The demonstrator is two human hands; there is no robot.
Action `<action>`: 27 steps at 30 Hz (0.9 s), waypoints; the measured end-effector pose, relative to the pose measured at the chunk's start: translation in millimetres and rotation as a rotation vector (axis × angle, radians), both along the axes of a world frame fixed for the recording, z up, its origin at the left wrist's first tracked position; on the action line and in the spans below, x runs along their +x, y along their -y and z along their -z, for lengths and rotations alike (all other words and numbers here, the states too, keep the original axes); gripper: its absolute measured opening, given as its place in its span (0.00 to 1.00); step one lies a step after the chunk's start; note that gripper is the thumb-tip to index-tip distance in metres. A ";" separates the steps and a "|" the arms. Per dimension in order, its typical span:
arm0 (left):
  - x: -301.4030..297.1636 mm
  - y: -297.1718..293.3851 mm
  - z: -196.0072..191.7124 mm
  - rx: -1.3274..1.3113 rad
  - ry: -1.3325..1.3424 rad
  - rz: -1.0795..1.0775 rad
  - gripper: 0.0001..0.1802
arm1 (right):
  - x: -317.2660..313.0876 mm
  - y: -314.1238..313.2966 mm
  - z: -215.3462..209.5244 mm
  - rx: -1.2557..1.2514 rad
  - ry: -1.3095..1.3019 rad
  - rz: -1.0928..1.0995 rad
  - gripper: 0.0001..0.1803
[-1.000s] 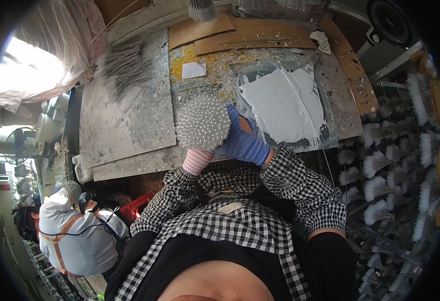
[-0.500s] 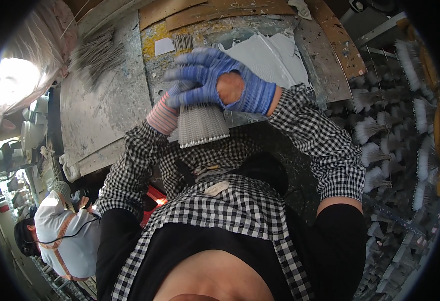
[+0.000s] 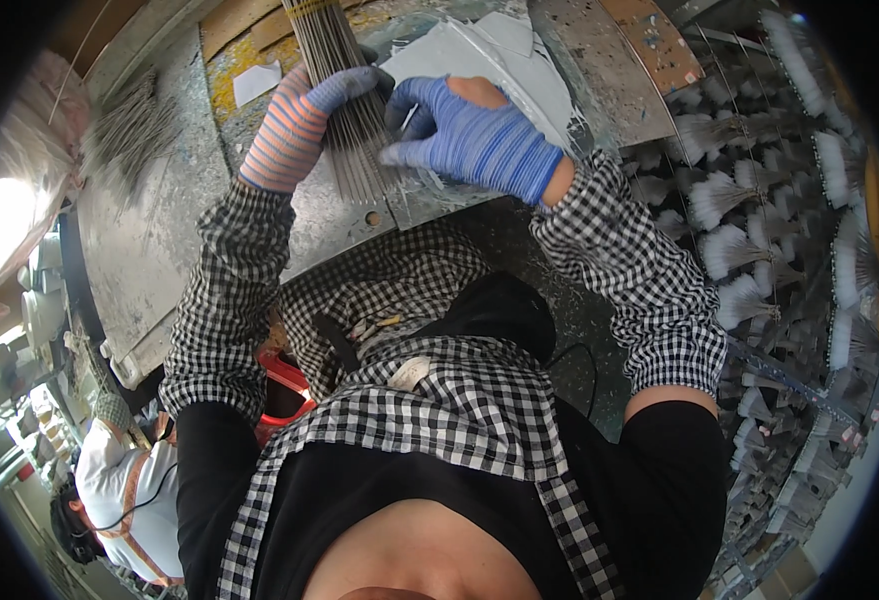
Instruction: Dipping bundles of industrial brush bristles into a white adhesive paste and arranging them for assembly.
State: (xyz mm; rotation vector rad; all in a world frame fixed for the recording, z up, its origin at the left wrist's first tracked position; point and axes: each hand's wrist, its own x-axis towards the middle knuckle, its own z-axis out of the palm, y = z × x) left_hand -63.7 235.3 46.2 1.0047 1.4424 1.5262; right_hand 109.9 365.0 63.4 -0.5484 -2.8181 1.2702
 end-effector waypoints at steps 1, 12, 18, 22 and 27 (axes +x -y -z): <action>0.0 -7.0 -1.1 -0.053 -0.020 -0.011 0.18 | 1.0 -4.9 4.2 -0.002 0.006 0.005 0.25; 29.6 -76.2 -1.7 0.166 -0.857 0.021 0.24 | -1.0 -71.3 74.5 0.430 0.195 -0.008 0.36; 25.7 -86.0 19.9 0.271 -1.142 0.125 0.21 | 10.1 -93.0 143.8 0.160 0.093 -0.036 0.38; 25.3 -86.8 23.3 0.230 -1.151 0.148 0.21 | 8.7 -90.5 151.4 0.152 0.116 0.037 0.36; 25.4 -86.5 23.6 0.257 -1.129 0.135 0.22 | 7.6 -88.4 136.4 0.182 0.150 0.028 0.36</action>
